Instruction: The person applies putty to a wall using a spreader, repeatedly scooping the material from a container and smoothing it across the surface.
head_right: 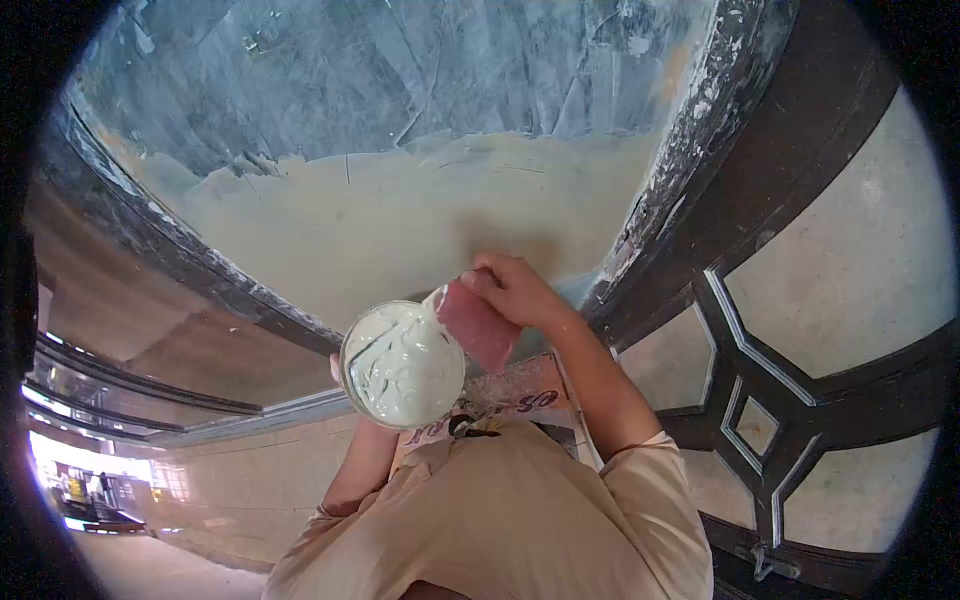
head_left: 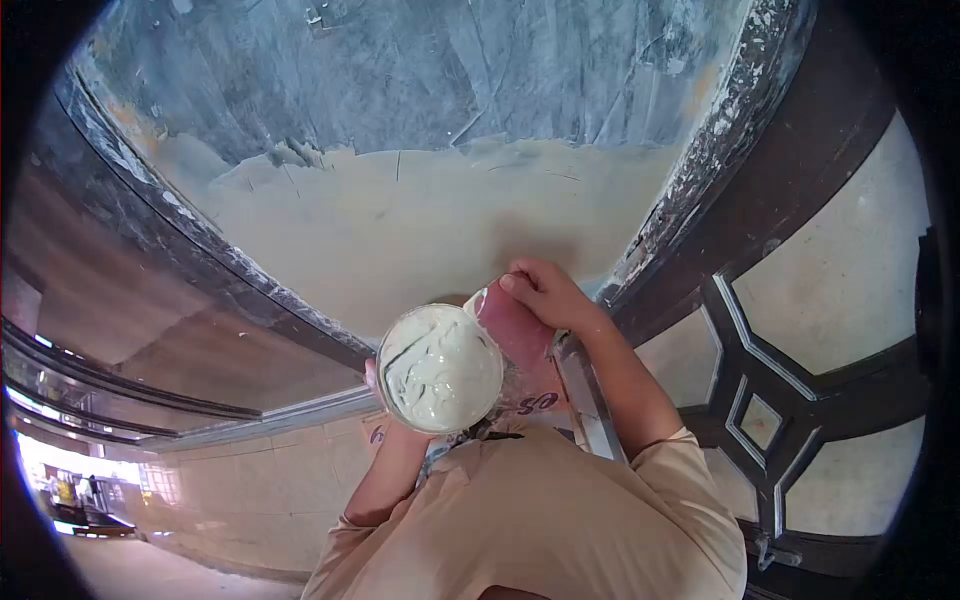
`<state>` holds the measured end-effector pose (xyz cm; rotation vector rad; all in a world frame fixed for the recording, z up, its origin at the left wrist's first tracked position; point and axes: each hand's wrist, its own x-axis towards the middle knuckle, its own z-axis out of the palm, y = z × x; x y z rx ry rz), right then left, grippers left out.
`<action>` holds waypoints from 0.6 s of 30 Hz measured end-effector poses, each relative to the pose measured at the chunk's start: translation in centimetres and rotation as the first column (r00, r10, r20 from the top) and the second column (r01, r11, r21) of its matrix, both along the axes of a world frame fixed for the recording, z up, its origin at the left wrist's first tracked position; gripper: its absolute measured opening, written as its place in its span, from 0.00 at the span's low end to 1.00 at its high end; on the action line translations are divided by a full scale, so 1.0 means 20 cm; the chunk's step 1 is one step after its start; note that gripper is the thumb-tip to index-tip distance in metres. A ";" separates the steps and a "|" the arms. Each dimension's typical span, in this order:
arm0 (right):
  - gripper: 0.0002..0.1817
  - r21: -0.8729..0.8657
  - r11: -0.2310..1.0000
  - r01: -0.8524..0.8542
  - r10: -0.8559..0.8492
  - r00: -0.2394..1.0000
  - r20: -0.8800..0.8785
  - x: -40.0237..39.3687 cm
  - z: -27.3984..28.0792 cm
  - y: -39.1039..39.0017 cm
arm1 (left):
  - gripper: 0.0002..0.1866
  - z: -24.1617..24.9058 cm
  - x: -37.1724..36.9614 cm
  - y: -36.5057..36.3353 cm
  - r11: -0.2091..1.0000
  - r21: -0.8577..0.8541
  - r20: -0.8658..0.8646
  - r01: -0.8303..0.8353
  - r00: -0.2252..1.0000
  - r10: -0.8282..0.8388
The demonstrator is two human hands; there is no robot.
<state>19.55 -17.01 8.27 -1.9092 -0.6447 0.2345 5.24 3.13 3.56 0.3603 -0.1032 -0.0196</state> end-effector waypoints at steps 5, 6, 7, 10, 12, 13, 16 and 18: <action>0.17 -0.063 0.991 -0.117 0.124 0.986 0.115 0.00 -0.01 0.07 | 0.50 0.02 -0.01 -0.03 1.000 -0.001 -0.037 0.004 0.999 -0.004; 0.17 -0.064 0.991 -0.119 0.126 0.985 0.119 0.01 -0.03 0.06 | 0.50 -0.03 -0.01 -0.01 0.998 -0.044 -0.032 0.049 0.998 -0.050; 0.17 -0.059 0.993 -0.105 0.111 0.986 0.127 0.02 -0.06 0.03 | 0.50 -0.05 -0.02 0.00 0.998 -0.042 -0.027 0.049 0.998 -0.050; 0.17 -0.091 0.994 -0.058 0.071 0.987 0.145 0.04 -0.09 -0.07 | 0.49 -0.08 -0.05 -0.01 0.995 -0.083 0.027 0.048 0.999 -0.046; 0.17 -0.124 0.992 -0.028 0.048 0.986 0.161 0.05 -0.07 -0.07 | 0.48 -0.07 -0.05 0.01 0.998 -0.065 0.031 0.017 0.999 -0.015; 0.16 -0.114 0.993 -0.021 0.036 0.991 0.130 0.04 -0.02 -0.07 | 0.48 -0.07 -0.05 0.02 0.999 -0.052 0.033 -0.005 0.999 0.007; 0.15 -0.088 0.992 -0.086 0.099 0.983 0.155 -0.01 0.04 0.02 | 0.48 -0.09 -0.04 0.01 0.997 -0.063 0.021 -0.040 0.999 0.042; 0.15 -0.067 0.986 -0.156 0.167 0.961 0.219 -0.01 0.04 0.04 | 0.48 -0.12 -0.02 0.02 0.996 -0.085 0.035 -0.037 0.999 0.040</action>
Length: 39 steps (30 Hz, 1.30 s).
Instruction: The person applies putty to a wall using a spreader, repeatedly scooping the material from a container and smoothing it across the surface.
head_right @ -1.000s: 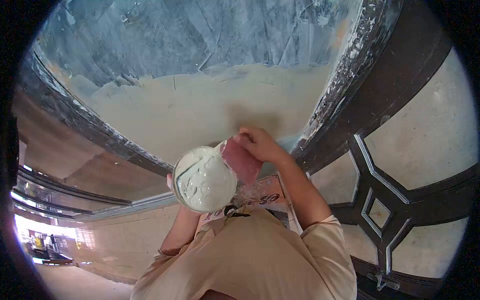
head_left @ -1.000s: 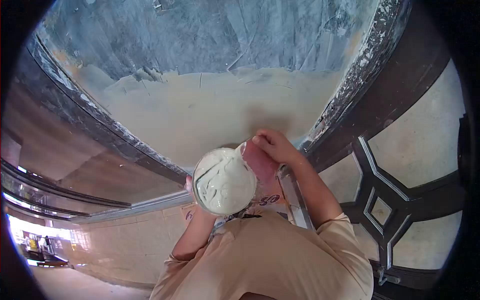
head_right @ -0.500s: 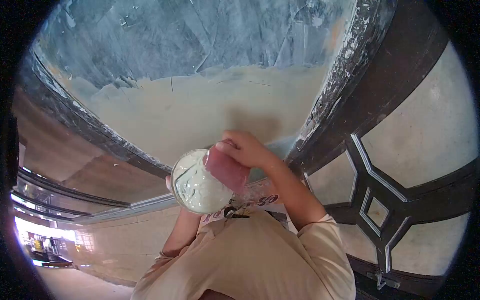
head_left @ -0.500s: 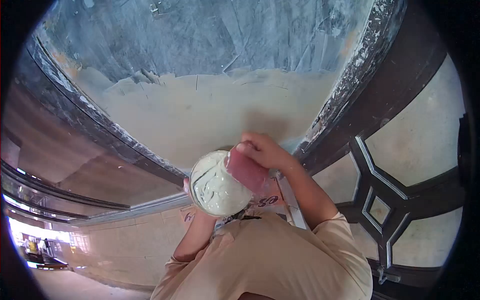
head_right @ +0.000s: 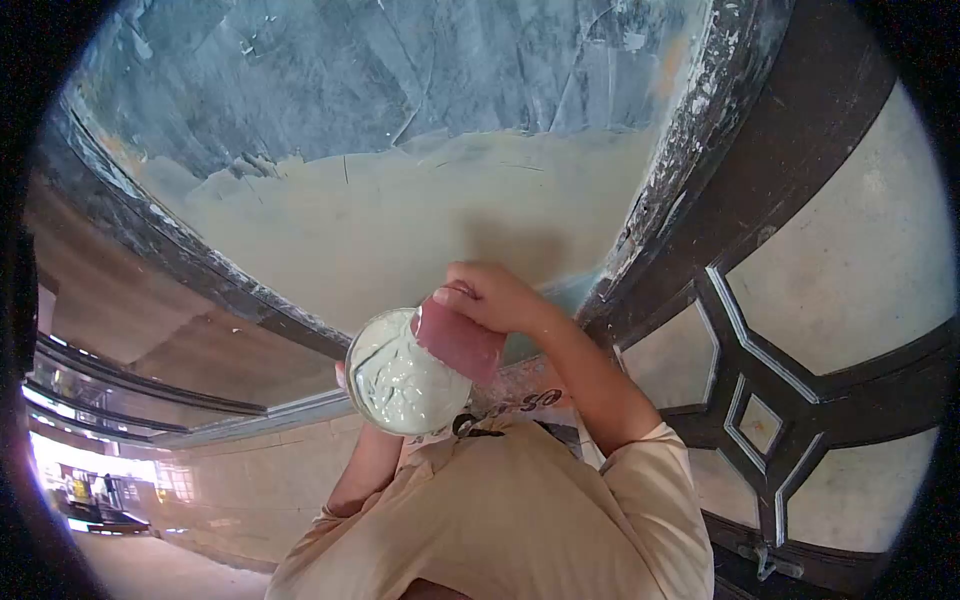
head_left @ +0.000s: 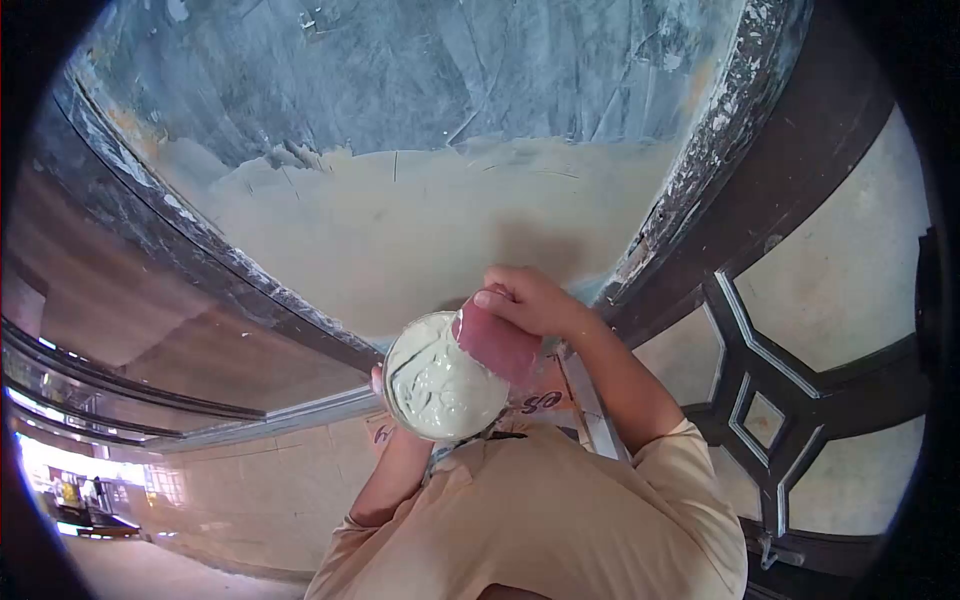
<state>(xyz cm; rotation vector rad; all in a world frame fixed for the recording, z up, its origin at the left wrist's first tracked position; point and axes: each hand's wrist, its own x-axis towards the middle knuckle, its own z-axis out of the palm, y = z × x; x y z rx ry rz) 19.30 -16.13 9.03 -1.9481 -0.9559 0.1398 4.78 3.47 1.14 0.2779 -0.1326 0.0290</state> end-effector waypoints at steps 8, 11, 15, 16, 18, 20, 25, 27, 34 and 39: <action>0.15 0.016 0.977 0.211 -0.206 0.966 -0.155 0.10 -0.08 -0.17 | 0.49 0.07 -0.04 0.04 0.992 0.115 0.044 -0.053 0.998 0.048; 0.16 0.276 0.944 0.184 -0.118 0.964 -0.239 0.10 -0.04 -0.15 | 0.49 0.05 -0.04 0.06 0.998 0.061 -0.003 0.003 1.000 -0.003; 0.18 0.465 0.853 0.235 0.309 0.490 -0.815 -0.03 0.08 -0.09 | 0.50 0.08 -0.02 0.04 0.994 0.102 0.023 0.029 0.999 -0.032; 0.19 0.580 0.797 0.169 0.497 0.363 -0.788 -0.02 0.03 -0.08 | 0.52 0.12 -0.03 0.03 0.994 0.105 -0.053 0.001 0.999 0.004; 0.22 0.648 0.749 0.139 0.612 0.231 -0.756 -0.05 0.07 -0.08 | 0.51 0.13 -0.03 0.03 0.993 0.117 -0.020 -0.002 1.000 0.005; 0.21 0.584 0.803 0.116 0.539 0.277 -0.795 -0.04 0.06 -0.09 | 0.51 0.17 -0.02 0.01 0.974 0.217 0.001 -0.060 0.998 0.061; 0.15 0.316 0.941 0.120 0.089 0.814 -0.574 -0.05 0.05 -0.05 | 0.53 0.23 -0.01 -0.02 0.971 0.230 0.032 -0.063 0.998 0.058; 0.12 0.168 0.982 0.083 0.018 0.850 -0.527 -0.09 0.13 -0.08 | 0.53 0.24 -0.01 -0.04 0.961 0.266 0.073 -0.073 0.996 0.056; 0.14 0.031 0.999 0.032 -0.024 0.974 -0.225 -0.22 0.20 -0.03 | 0.57 0.21 0.00 -0.09 0.951 0.274 0.017 -0.144 0.989 0.145; 0.14 -0.144 0.987 0.077 -0.080 0.997 -0.015 -0.22 0.24 -0.10 | 0.58 0.17 -0.01 -0.11 0.951 0.280 0.078 -0.129 0.991 0.111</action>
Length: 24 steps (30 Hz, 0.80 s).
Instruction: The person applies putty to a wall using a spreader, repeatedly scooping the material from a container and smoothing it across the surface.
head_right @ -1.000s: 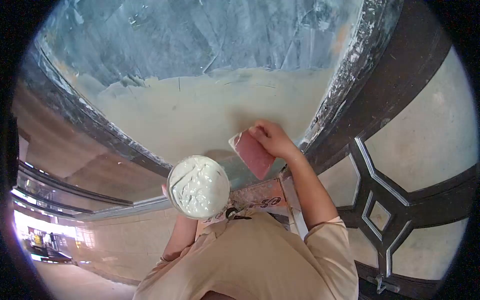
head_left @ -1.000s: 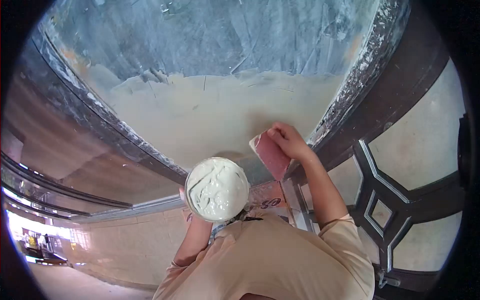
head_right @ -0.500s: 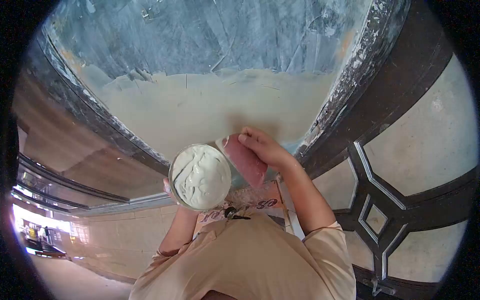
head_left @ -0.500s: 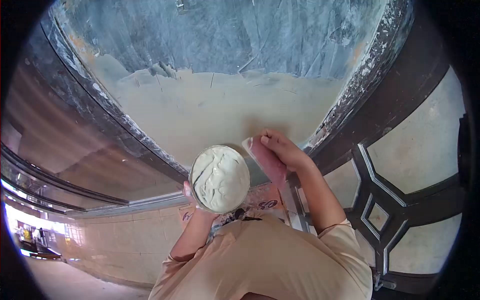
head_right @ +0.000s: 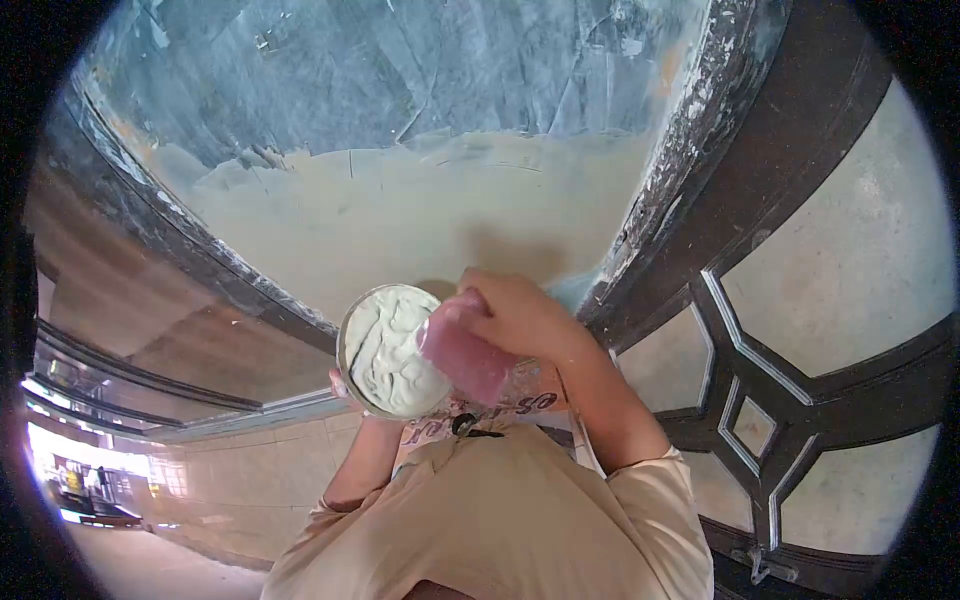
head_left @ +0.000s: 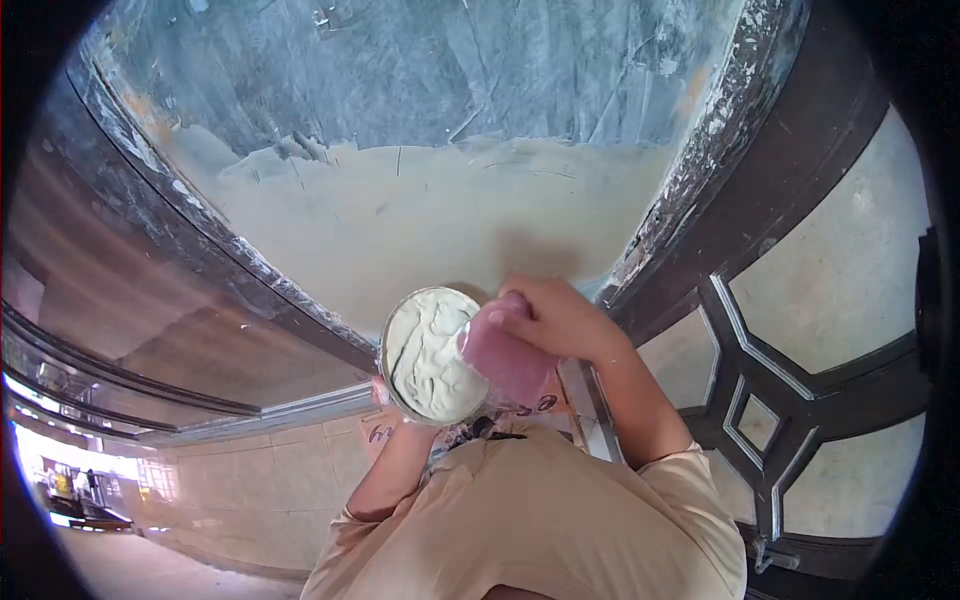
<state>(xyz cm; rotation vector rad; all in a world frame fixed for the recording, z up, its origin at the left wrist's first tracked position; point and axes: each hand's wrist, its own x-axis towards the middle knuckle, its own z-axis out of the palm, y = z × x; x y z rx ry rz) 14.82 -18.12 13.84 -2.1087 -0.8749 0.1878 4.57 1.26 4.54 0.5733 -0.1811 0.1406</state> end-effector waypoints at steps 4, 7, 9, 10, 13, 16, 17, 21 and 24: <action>0.19 0.039 0.999 -0.032 0.035 0.998 -0.056 -0.01 0.09 -0.06 | 0.60 0.03 0.00 -0.04 0.996 -0.089 -0.019 0.029 0.999 -0.030; 0.17 -0.065 0.997 -0.035 0.033 0.999 -0.034 0.00 0.06 -0.07 | 0.61 -0.03 0.01 -0.04 0.981 -0.180 0.011 0.074 0.997 -0.073; 0.17 -0.077 0.997 0.020 -0.023 0.999 -0.036 0.03 0.10 -0.12 | 0.60 -0.02 -0.01 -0.07 0.972 -0.213 0.026 0.098 0.995 -0.094; 0.17 -0.092 0.993 0.072 -0.076 0.996 -0.039 0.04 0.12 -0.15 | 0.60 -0.01 -0.01 -0.09 0.961 -0.249 0.040 0.119 0.993 -0.112; 0.17 -0.037 0.999 -0.032 0.030 0.999 -0.043 0.01 0.13 -0.15 | 0.58 -0.02 -0.01 -0.12 0.969 -0.207 0.091 0.135 0.989 -0.118; 0.18 -0.046 0.998 -0.040 0.042 0.999 0.035 0.04 0.09 -0.19 | 0.56 0.10 -0.07 -0.20 0.999 0.048 -0.178 -0.019 0.984 0.027; 0.18 -0.046 0.998 -0.048 0.050 0.998 0.039 0.05 0.09 -0.21 | 0.54 0.09 -0.05 -0.21 1.000 -0.010 -0.093 0.029 0.995 -0.030; 0.17 0.041 0.999 0.032 -0.035 0.997 0.072 0.08 0.06 -0.29 | 0.53 0.06 -0.04 -0.27 0.990 -0.140 -0.130 0.015 0.991 -0.033; 0.16 0.077 0.996 0.046 -0.053 0.995 0.084 0.08 0.04 -0.34 | 0.53 0.00 -0.01 -0.30 0.970 -0.241 -0.099 0.016 0.994 -0.041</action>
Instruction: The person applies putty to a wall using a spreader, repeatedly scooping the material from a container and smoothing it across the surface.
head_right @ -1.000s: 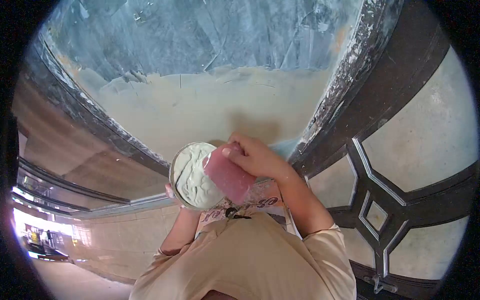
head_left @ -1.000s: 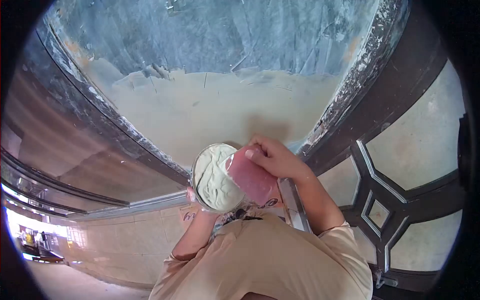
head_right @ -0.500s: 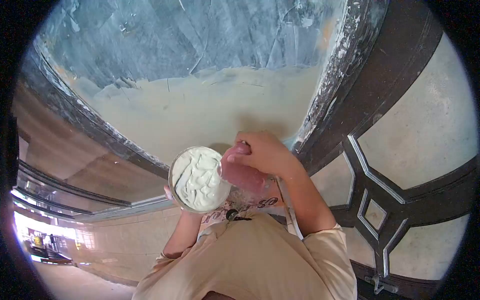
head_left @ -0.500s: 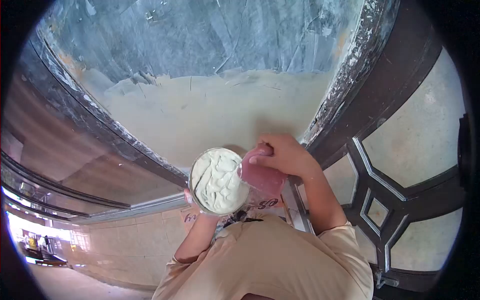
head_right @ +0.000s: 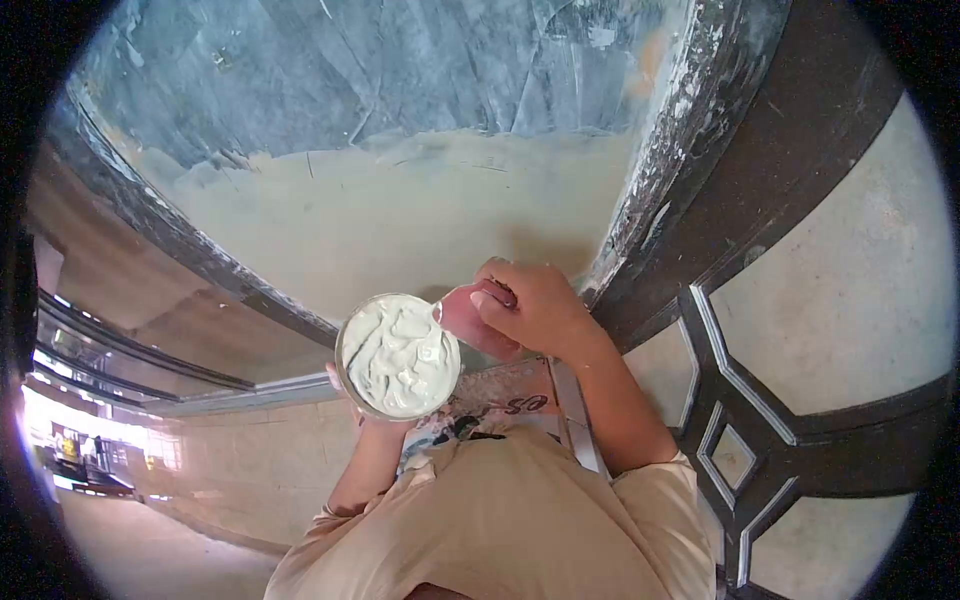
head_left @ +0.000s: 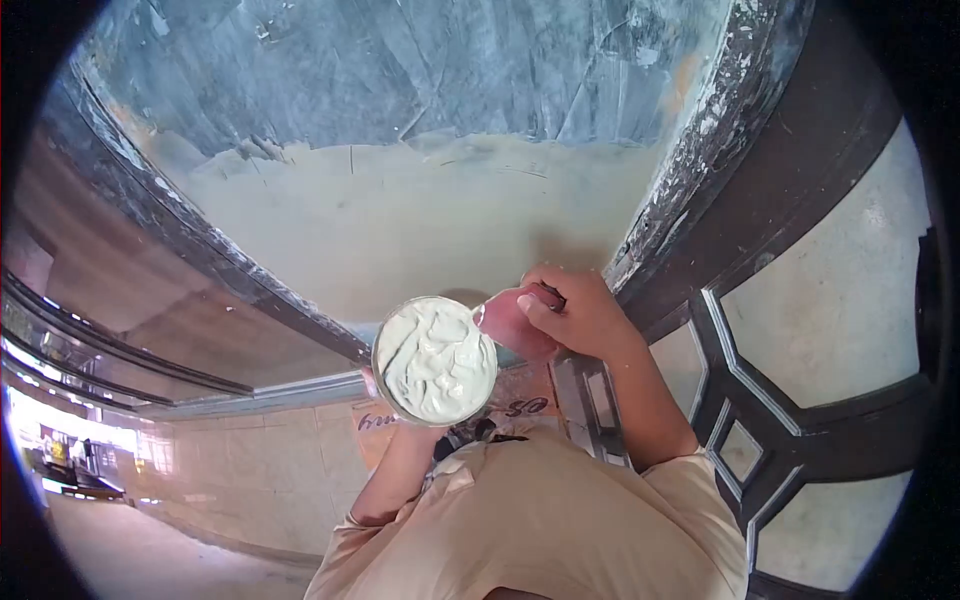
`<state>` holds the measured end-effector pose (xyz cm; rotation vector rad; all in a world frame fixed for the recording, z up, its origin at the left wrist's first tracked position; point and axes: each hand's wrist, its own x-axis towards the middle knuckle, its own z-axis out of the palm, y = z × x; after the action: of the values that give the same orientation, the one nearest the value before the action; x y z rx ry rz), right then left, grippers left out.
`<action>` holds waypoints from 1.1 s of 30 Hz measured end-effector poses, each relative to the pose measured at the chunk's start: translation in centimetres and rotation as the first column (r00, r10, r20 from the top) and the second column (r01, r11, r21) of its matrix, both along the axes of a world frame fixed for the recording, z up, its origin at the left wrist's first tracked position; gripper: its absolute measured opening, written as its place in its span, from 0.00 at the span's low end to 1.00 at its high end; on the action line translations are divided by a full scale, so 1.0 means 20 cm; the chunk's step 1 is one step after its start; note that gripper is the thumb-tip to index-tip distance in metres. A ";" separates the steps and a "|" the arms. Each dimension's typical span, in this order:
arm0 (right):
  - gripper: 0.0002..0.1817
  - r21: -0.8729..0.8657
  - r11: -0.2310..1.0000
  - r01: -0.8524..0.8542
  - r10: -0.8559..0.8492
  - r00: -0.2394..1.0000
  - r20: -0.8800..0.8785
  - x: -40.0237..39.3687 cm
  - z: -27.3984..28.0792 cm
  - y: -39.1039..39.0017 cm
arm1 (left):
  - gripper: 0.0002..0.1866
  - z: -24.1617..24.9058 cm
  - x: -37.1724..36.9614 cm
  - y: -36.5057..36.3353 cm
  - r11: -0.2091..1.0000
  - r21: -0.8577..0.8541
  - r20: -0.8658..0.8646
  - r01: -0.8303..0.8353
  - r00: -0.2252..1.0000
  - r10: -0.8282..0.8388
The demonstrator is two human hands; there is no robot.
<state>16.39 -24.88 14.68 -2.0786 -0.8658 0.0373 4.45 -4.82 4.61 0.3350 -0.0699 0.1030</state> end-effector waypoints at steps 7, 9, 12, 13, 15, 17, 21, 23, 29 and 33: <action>0.13 -0.081 0.991 -0.103 0.108 0.992 0.059 0.08 -0.11 -0.11 | 0.51 -0.03 0.02 -0.07 0.987 0.031 -0.031 -0.155 0.987 0.156; 0.12 -0.107 0.988 -0.109 0.116 0.991 0.062 0.10 -0.15 -0.14 | 0.51 -0.06 0.02 -0.08 0.980 0.039 -0.038 -0.196 0.980 0.197; 0.12 -0.135 0.985 -0.105 0.112 0.992 0.050 0.12 -0.24 -0.17 | 0.51 -0.10 0.02 -0.10 0.978 0.063 -0.049 -0.197 0.978 0.201; 0.11 -0.136 0.986 -0.099 0.104 0.994 0.034 0.11 -0.26 -0.17 | 0.52 -0.09 0.01 -0.12 0.970 0.145 -0.078 -0.193 0.976 0.206; 0.12 -0.156 0.985 -0.067 0.078 0.994 0.071 0.10 -0.30 -0.17 | 0.52 -0.11 0.01 -0.14 0.968 0.178 -0.098 -0.176 0.976 0.195; 0.12 -0.168 0.985 -0.030 0.049 0.992 0.112 0.08 -0.34 -0.17 | 0.52 -0.12 0.01 -0.16 0.954 0.240 -0.165 -0.178 0.961 0.221; 0.13 -0.198 0.979 0.046 -0.021 0.992 0.128 0.10 -0.47 -0.20 | 0.51 -0.18 0.03 -0.12 0.984 0.133 -0.132 -0.116 0.982 0.134; 0.14 -0.147 0.986 0.081 -0.058 0.986 0.154 0.14 -0.56 -0.24 | 0.51 -0.16 0.05 -0.11 0.987 0.127 -0.116 -0.103 0.986 0.118; 0.18 0.399 0.758 0.516 -0.137 0.724 -0.676 0.26 -0.66 -0.32 | 0.51 -0.14 0.03 -0.04 0.981 0.183 -0.110 -0.072 0.990 0.093; 0.15 0.610 0.527 0.592 0.064 0.688 -0.723 0.30 -0.51 -0.27 | 0.49 -0.08 0.04 0.02 0.980 0.198 -0.021 0.007 1.000 -0.003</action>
<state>22.32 -30.33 4.41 -1.0938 0.0186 0.1700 5.16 -4.33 3.10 0.5349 -0.0608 0.0874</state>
